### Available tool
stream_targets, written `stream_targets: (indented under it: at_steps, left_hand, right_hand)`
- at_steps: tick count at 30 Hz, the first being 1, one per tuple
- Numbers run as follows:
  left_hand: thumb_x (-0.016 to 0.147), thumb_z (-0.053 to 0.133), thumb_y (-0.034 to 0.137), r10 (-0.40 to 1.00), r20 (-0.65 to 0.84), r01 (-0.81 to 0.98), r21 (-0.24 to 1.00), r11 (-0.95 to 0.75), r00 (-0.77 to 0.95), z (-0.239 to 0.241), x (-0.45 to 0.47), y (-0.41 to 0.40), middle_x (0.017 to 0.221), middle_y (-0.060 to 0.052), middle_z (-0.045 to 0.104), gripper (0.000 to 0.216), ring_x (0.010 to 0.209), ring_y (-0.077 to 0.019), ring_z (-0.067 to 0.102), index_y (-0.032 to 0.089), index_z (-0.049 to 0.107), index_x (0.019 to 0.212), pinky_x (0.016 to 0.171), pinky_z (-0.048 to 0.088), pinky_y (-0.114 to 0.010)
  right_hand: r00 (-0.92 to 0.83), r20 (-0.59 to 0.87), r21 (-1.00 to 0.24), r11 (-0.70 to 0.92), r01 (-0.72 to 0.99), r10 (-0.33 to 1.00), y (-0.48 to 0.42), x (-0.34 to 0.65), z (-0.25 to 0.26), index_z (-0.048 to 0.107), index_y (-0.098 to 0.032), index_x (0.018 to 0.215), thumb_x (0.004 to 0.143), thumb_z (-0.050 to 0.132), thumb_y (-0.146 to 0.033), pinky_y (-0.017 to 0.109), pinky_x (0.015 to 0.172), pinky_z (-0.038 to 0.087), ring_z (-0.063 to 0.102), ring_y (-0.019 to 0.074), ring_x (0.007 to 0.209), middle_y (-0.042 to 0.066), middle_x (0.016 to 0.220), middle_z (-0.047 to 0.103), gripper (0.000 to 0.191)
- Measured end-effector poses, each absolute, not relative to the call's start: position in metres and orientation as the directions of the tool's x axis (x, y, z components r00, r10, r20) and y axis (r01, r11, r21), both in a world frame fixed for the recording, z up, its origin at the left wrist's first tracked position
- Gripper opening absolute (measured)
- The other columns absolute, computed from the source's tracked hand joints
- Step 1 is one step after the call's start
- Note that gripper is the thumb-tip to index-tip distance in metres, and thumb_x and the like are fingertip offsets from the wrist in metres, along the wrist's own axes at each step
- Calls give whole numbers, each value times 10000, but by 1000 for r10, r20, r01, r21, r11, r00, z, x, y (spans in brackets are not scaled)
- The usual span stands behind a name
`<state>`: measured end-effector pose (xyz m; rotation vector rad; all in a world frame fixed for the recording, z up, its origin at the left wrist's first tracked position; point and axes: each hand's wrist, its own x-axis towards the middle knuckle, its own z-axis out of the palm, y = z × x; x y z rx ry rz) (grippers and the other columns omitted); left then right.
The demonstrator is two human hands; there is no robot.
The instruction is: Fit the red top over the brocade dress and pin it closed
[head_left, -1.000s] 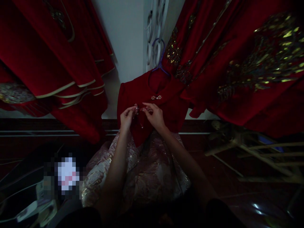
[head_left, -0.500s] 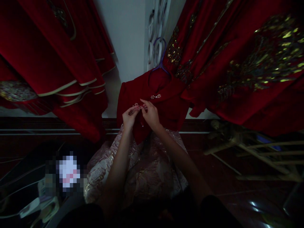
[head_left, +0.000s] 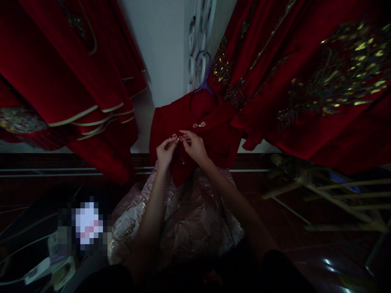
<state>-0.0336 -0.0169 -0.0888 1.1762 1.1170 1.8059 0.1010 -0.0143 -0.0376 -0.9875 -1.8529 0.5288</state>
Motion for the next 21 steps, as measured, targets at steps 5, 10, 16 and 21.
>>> stream_targets:
  at_steps: [5,10,16,21]
  left_hand:
    - [702,701,319,939,256,-141,946,-293,-229,-91,-43,-15,861,-64,722,306,772,-133,679,136,630,937,784,542,-287]
    - [796,581,336,961,140,180,966,-186,239,-90,-51,-27,709,-30,680,268,628,-135,642,140,623,976,633,519,-261]
    - [685,619,146,923,12,789,516,-335,384,-90,-43,-40,729,6,666,385,664,-153,608,263,680,1047,584,381,-235]
    - [744,583,186,932,43,832,438,-341,359,-92,-43,-37,758,0,676,251,687,-157,605,278,708,941,587,339,-244]
  right_hand:
    - [-257,408,-828,474,301,876,-38,162,-51,641,-201,1111,888,518,-247,287,833,565,681,152,968,58,1110,694,259]
    - [-163,318,-848,357,391,934,-54,214,-49,674,-181,1013,863,563,-316,297,736,569,697,160,803,59,909,725,231]
    - [-158,340,-822,375,429,927,-50,203,-52,656,-191,1035,862,558,-327,297,741,558,677,157,829,63,972,710,240]
    - [-199,335,-770,389,506,921,-49,182,-79,603,-168,1105,824,593,-272,337,792,553,644,189,928,104,1077,660,300]
